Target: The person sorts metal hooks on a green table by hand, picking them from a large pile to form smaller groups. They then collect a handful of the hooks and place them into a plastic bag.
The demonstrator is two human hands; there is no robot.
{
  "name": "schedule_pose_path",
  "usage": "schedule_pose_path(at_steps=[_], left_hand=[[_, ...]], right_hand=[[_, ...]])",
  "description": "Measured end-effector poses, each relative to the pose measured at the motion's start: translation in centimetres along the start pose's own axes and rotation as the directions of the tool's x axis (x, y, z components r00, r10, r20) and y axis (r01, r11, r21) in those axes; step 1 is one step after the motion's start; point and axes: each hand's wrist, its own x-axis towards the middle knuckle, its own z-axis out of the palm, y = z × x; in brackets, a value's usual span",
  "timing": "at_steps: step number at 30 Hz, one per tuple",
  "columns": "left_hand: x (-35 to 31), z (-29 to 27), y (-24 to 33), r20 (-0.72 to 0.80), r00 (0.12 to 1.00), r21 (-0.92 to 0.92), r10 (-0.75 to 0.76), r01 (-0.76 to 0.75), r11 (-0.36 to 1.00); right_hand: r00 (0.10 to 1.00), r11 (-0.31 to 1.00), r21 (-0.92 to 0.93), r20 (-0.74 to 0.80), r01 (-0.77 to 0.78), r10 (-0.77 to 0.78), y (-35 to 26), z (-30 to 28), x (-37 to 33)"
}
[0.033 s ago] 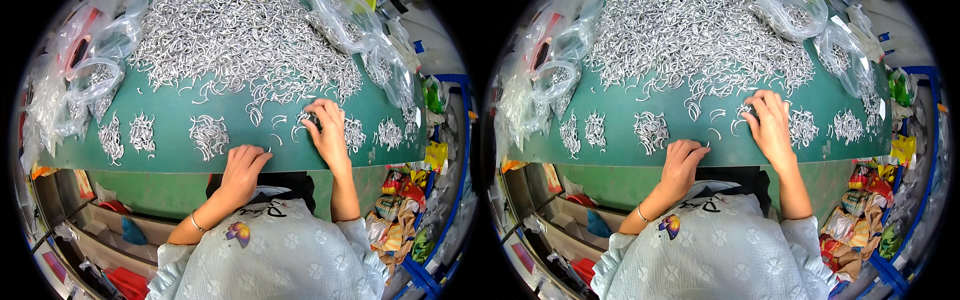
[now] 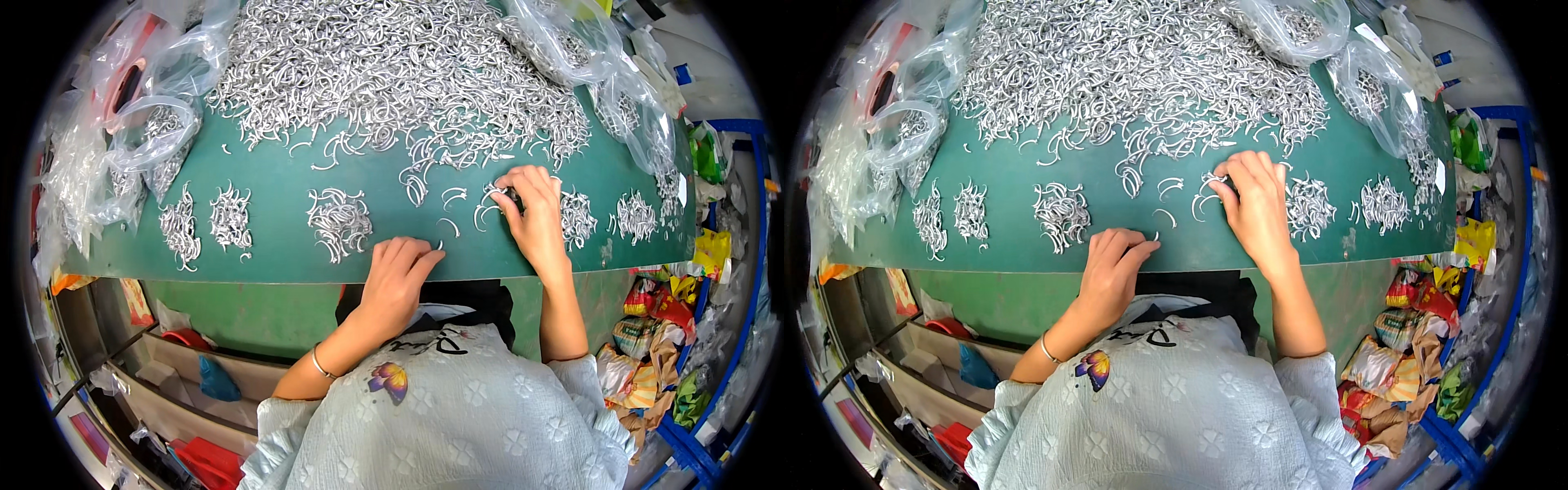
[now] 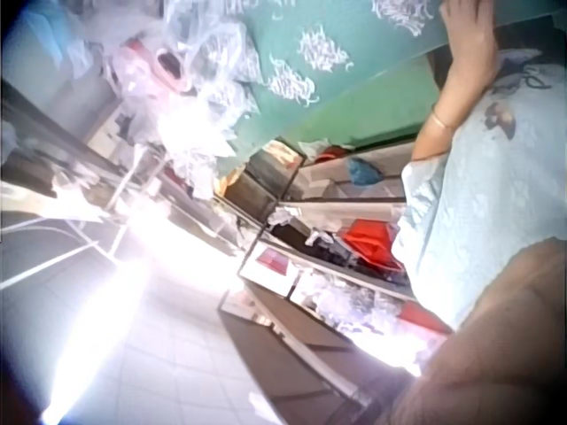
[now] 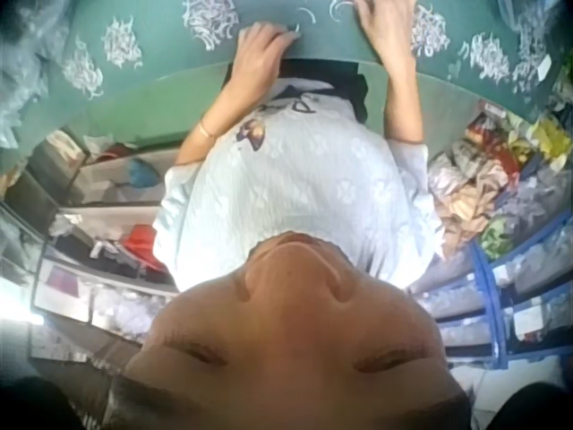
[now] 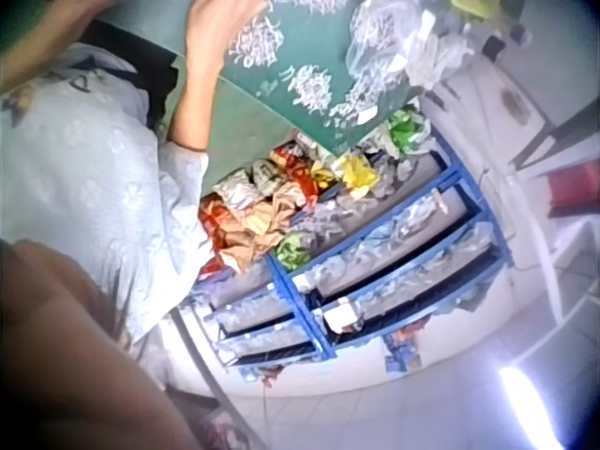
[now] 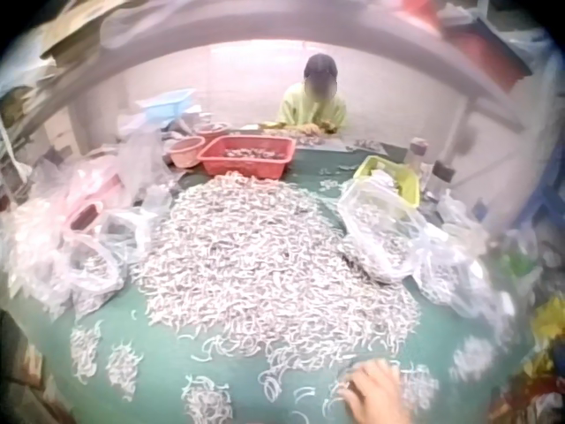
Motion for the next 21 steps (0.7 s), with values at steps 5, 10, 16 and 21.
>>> schedule_pose_path(at_steps=[5, 10, 16, 21], left_hand=[[0.0, 0.1, 0.1, 0.008, 1.000, -0.043, 0.003, -0.003, 0.999], [-0.1, 0.1, 0.3, 0.002, 1.000, -0.048, -0.001, 0.001, 0.999], [-0.2, 0.2, 0.3, 0.003, 1.000, -0.055, 0.002, -0.002, 0.999], [-0.3, 0.0, 0.3, -0.009, 1.000, -0.046, -0.010, 0.009, 0.999]], right_hand=[[0.962, 0.862, 0.460, -0.058, -0.211, 0.266, 0.2, 0.2, 0.3], [0.930, 0.884, 0.354, -0.086, -0.307, 0.357, 0.4, -0.8, 0.2], [0.996, 0.991, 0.121, -0.057, -0.060, 0.067, -0.1, -0.9, -0.6], [0.997, 0.950, 0.308, 0.073, -0.060, 0.040, -1.4, -1.0, -1.2]])
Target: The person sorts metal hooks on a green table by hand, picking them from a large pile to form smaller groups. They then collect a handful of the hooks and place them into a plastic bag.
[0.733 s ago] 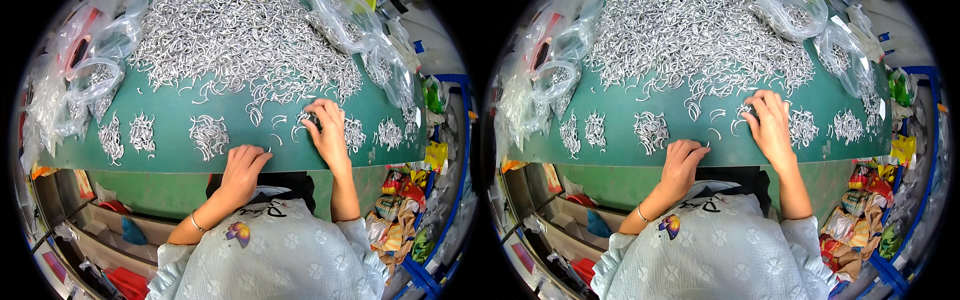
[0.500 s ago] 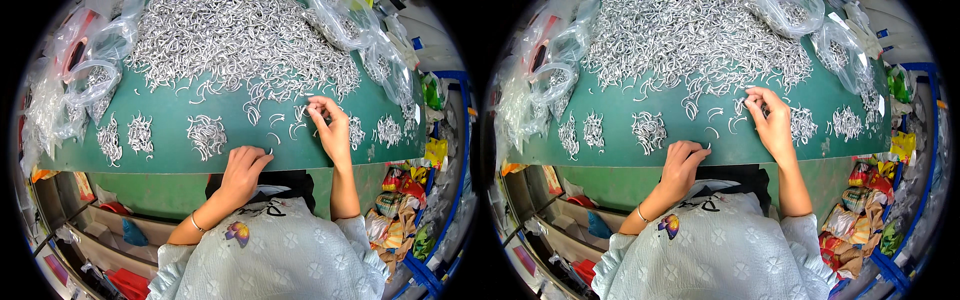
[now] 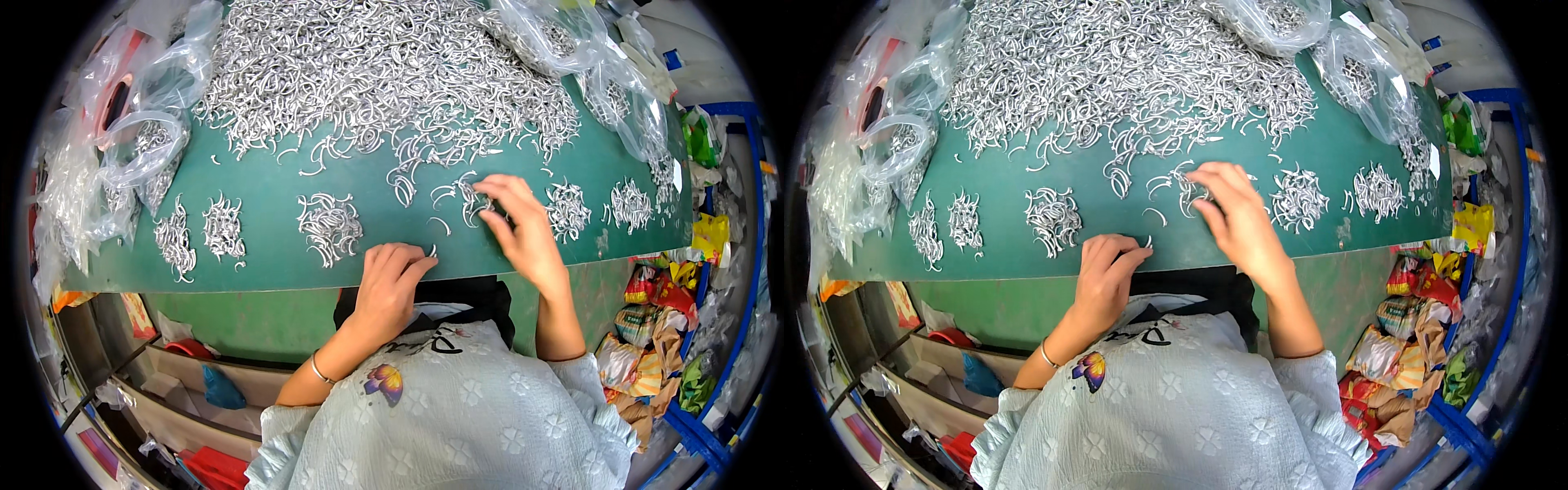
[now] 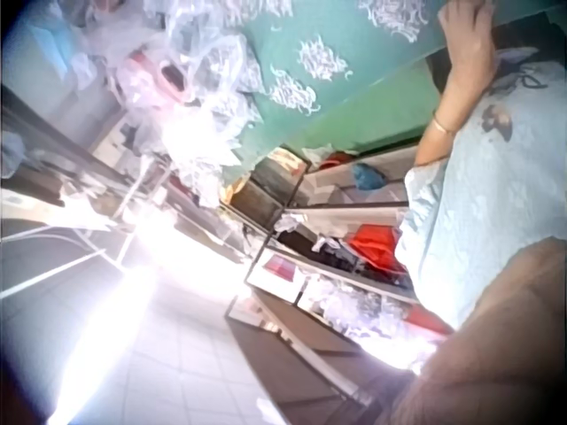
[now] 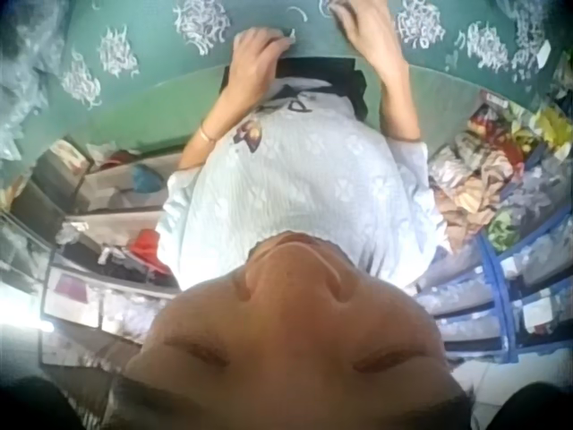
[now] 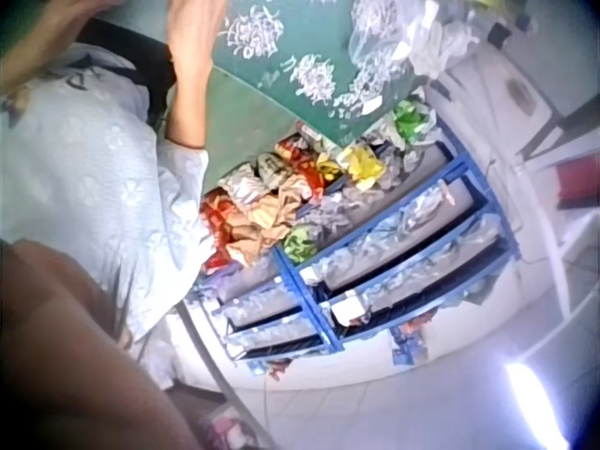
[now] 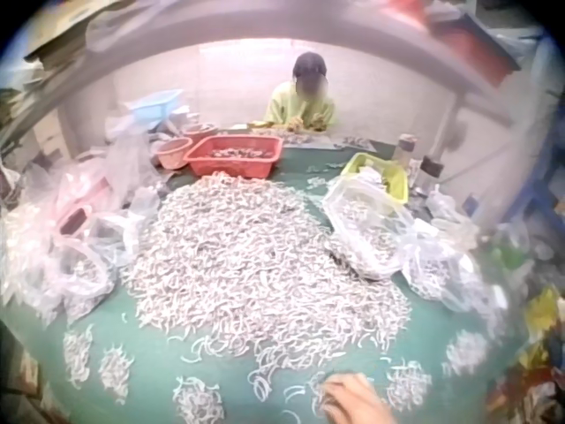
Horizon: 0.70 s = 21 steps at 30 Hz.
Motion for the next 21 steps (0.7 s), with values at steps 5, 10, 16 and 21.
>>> schedule_pose_path(at_steps=[5, 10, 16, 21], left_hand=[[-0.2, 0.0, -0.1, -0.007, 1.000, 0.000, 0.015, -0.015, 1.000], [0.0, -0.1, 0.1, 0.000, 1.000, -0.007, 0.003, -0.003, 1.000], [-0.2, 0.0, -0.1, -0.006, 1.000, 0.004, 0.004, -0.004, 1.000], [-0.2, -0.1, -0.1, -0.006, 1.000, 0.001, 0.001, -0.001, 1.000]], right_hand=[[0.968, 0.983, -0.036, -0.182, -0.182, 0.173, 1.7, -1.3, -0.5], [1.000, 0.991, -0.135, 0.003, -0.021, 0.022, 0.9, -0.2, -0.9], [0.994, 0.982, -0.188, -0.094, 0.032, -0.050, 0.1, 0.0, -0.4], [1.000, 0.987, -0.158, -0.022, -0.012, 0.008, 0.6, 0.2, -0.8]])
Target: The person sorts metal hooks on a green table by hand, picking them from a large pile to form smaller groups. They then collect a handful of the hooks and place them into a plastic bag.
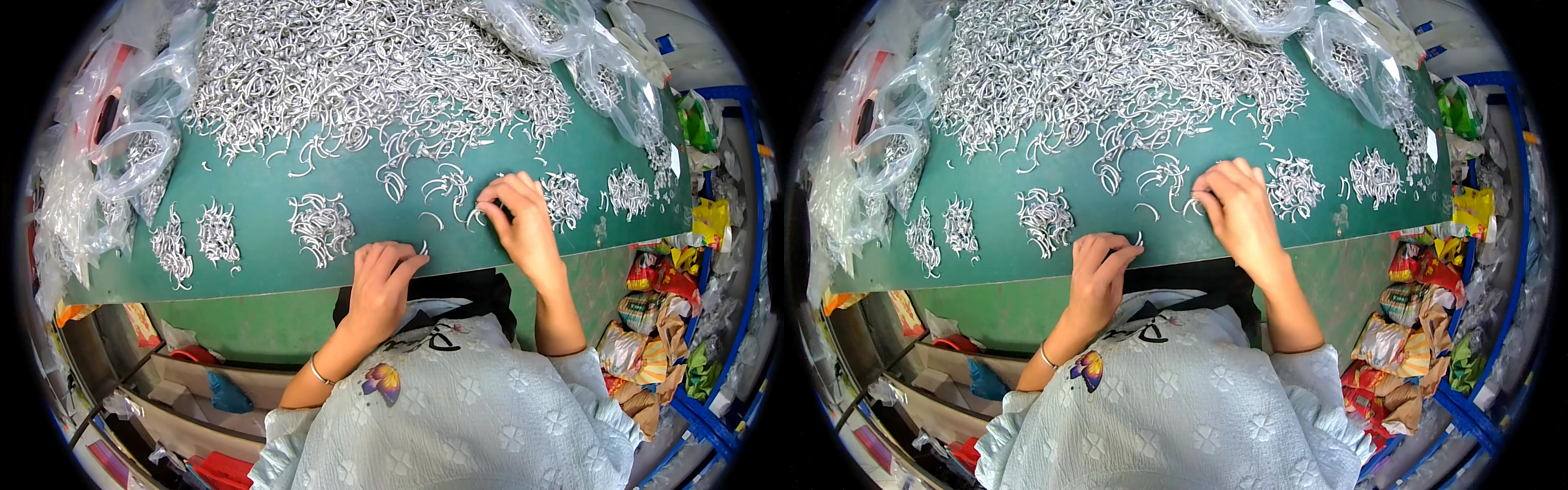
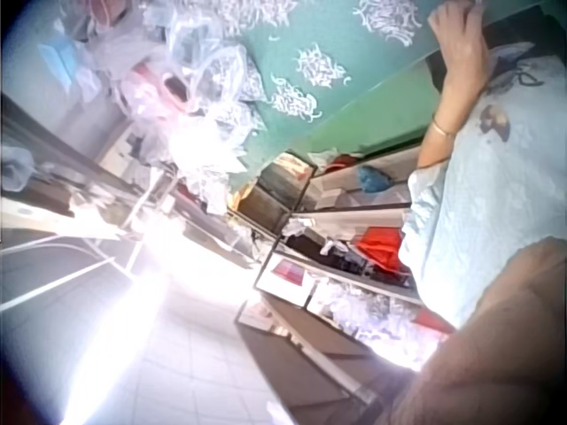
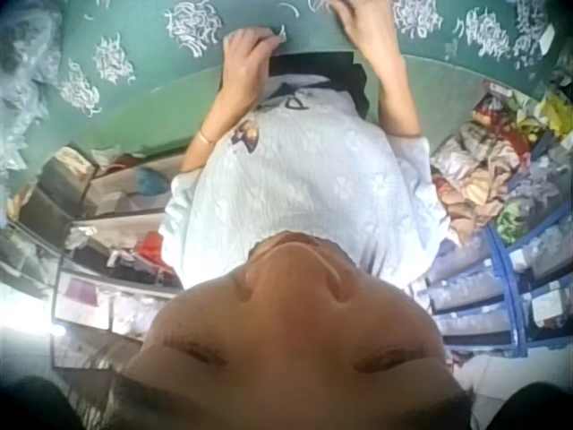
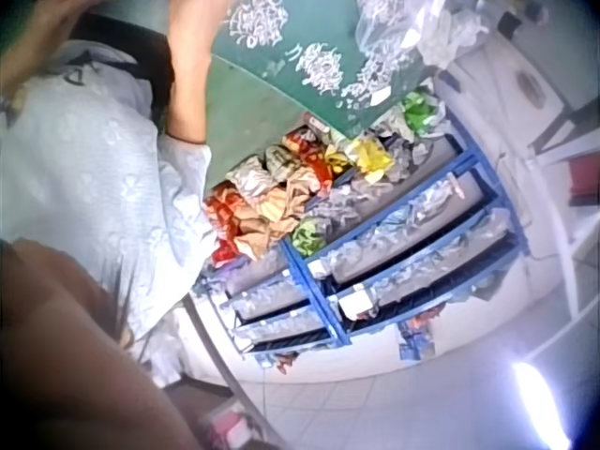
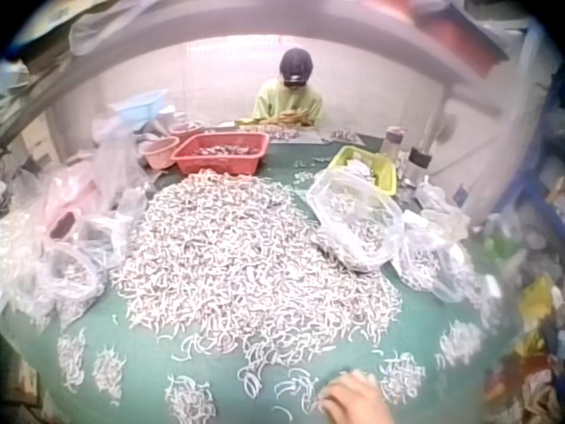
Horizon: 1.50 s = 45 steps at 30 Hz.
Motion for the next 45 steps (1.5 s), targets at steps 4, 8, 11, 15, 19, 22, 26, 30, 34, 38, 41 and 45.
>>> schedule_pose_path(at_steps=[4, 8, 11, 15, 19, 22, 26, 30, 34, 38, 41, 45], left_hand=[[-0.1, 0.0, -0.1, -0.002, 1.000, -0.001, 0.002, -0.002, 1.000], [0.0, 0.1, 0.0, 0.005, 1.000, 0.000, 0.003, -0.003, 1.000], [0.0, 0.1, 0.0, 0.003, 1.000, -0.003, 0.003, -0.003, 1.000], [-0.3, 0.2, -0.2, -0.020, 1.000, -0.003, 0.004, -0.004, 1.000], [0.1, 0.3, -0.1, -0.014, 1.000, 0.005, 0.009, -0.009, 1.000], [0.0, 0.4, -0.1, -0.018, 1.000, -0.002, 0.003, -0.003, 1.000], [-0.2, 0.5, -0.3, -0.035, 0.999, 0.002, -0.008, 0.008, 1.000], [-0.4, 0.7, -0.3, -0.035, 0.999, 0.010, 0.042, -0.042, 0.999], [-0.5, 0.7, 0.0, 0.014, 0.997, -0.022, 0.077, -0.076, 0.997], [-1.5, 1.4, 0.0, -0.032, 0.996, -0.018, 0.081, -0.081, 0.997], [-1.8, 1.5, -0.1, -0.049, 0.996, -0.031, 0.073, -0.075, 0.997], [-2.0, 1.4, -0.1, -0.042, 0.997, -0.089, 0.066, -0.070, 0.994]], right_hand=[[0.995, 1.000, 0.001, -0.097, -0.024, 0.024, 0.6, -0.4, -0.4], [0.998, 0.992, -0.117, -0.038, 0.050, -0.055, -0.3, -0.2, -0.8], [0.998, 0.990, -0.137, -0.054, 0.037, -0.045, 0.2, -0.3, -0.9], [0.996, 0.994, -0.103, -0.079, 0.031, -0.039, -0.3, -0.9, -1.3], [0.999, 0.990, -0.138, -0.020, 0.027, -0.031, -1.1, 0.5, -2.1], [0.999, 0.988, -0.151, -0.034, 0.024, -0.029, -0.7, 0.4, -2.1], [0.979, 0.993, 0.017, -0.166, -0.119, 0.120, 0.1, -1.2, -2.5], [0.989, 0.992, 0.116, -0.130, -0.047, 0.063, -2.2, -0.2, -1.6], [0.983, 0.956, 0.227, -0.012, 0.183, -0.185, -5.8, 2.7, 1.7], [0.957, 0.944, 0.200, 0.065, 0.263, -0.281, -7.9, 4.3, 3.3], [0.952, 0.944, 0.213, 0.120, 0.253, -0.283, -7.8, 4.8, 3.2], [0.963, 0.954, 0.219, 0.133, 0.203, -0.236, -7.4, 5.1, 3.2]])
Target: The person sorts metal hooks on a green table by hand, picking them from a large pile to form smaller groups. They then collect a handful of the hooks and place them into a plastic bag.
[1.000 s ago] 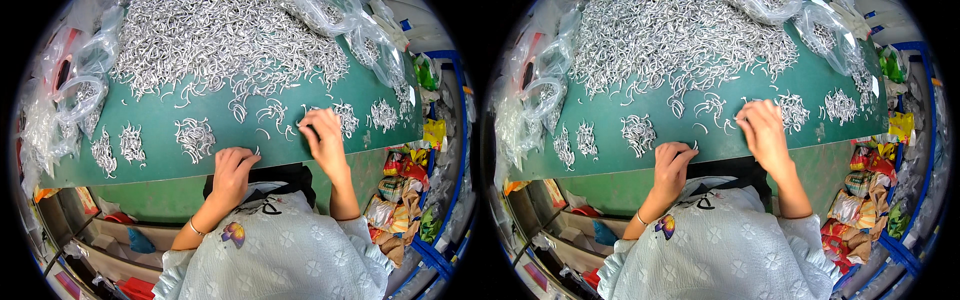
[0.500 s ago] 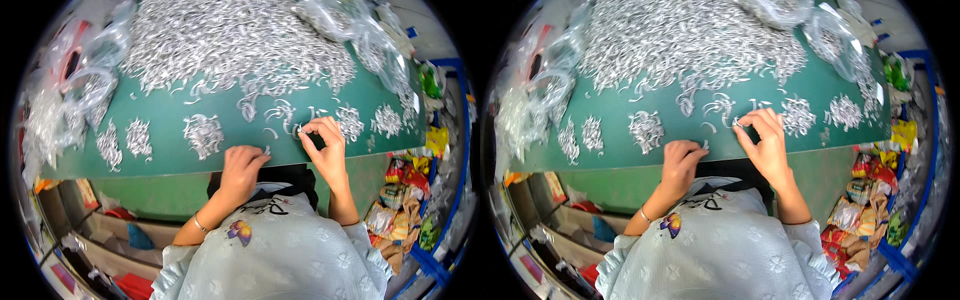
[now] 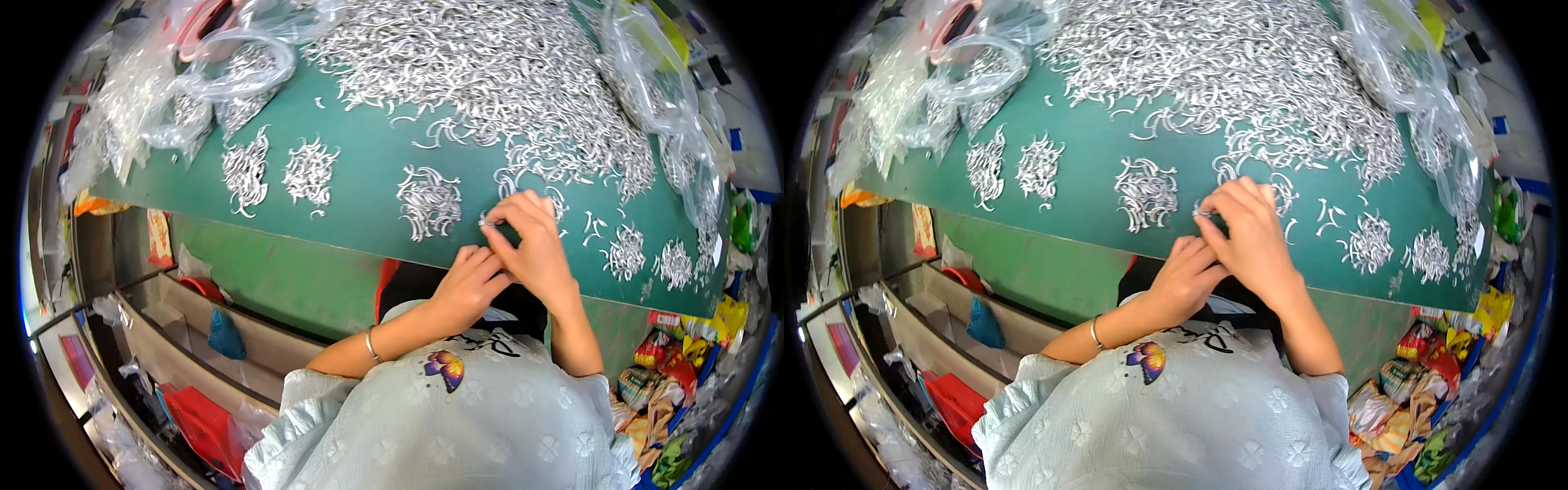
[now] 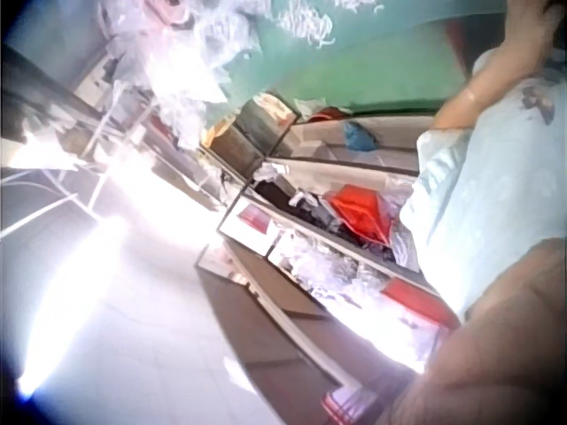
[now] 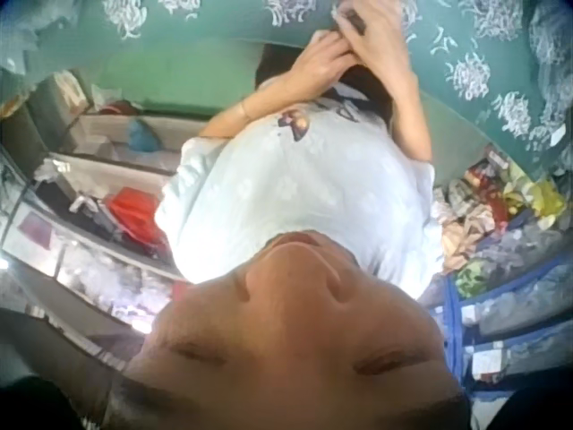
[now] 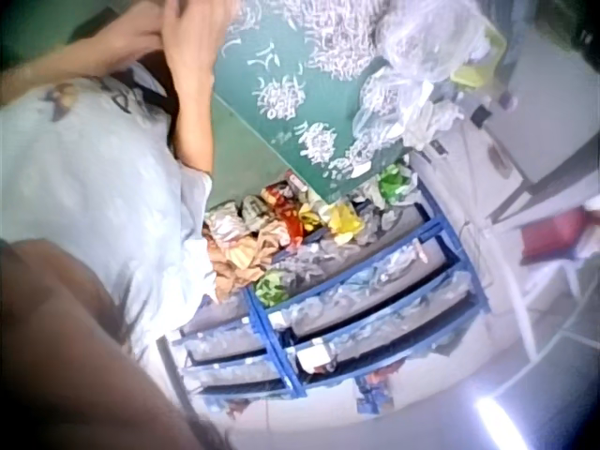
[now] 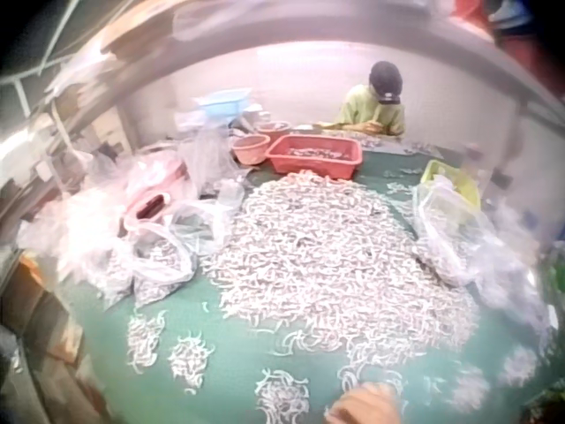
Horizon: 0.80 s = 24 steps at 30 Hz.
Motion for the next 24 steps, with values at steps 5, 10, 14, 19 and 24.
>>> schedule_pose_path(at_steps=[5, 10, 14, 19, 24], left_hand=[[-0.1, 0.1, -0.3, 0.013, 1.000, -0.011, 0.006, -0.006, 1.000], [0.2, 0.5, -0.5, -0.063, 0.998, -0.001, 0.019, -0.019, 1.000], [0.8, -0.3, -0.2, 0.007, 1.000, -0.001, -0.014, 0.014, 1.000], [1.3, -0.1, 0.3, 0.016, 0.999, 0.004, -0.041, 0.041, 0.999], [1.9, 0.0, 0.4, 0.037, 0.999, 0.034, -0.036, 0.035, 0.999]], right_hand=[[0.997, 0.983, -0.180, -0.048, 0.044, -0.053, -0.1, 0.8, 1.6], [0.998, 0.996, -0.071, -0.015, 0.056, -0.057, -0.2, 1.3, 1.5], [0.971, 0.988, -0.027, -0.189, -0.155, 0.147, 1.0, -3.7, -2.0], [0.821, 0.843, -0.208, -0.427, -0.496, 0.379, 5.3, -9.1, -7.0], [0.927, 0.875, -0.351, -0.287, -0.335, 0.240, 5.1, -7.0, -7.4]])
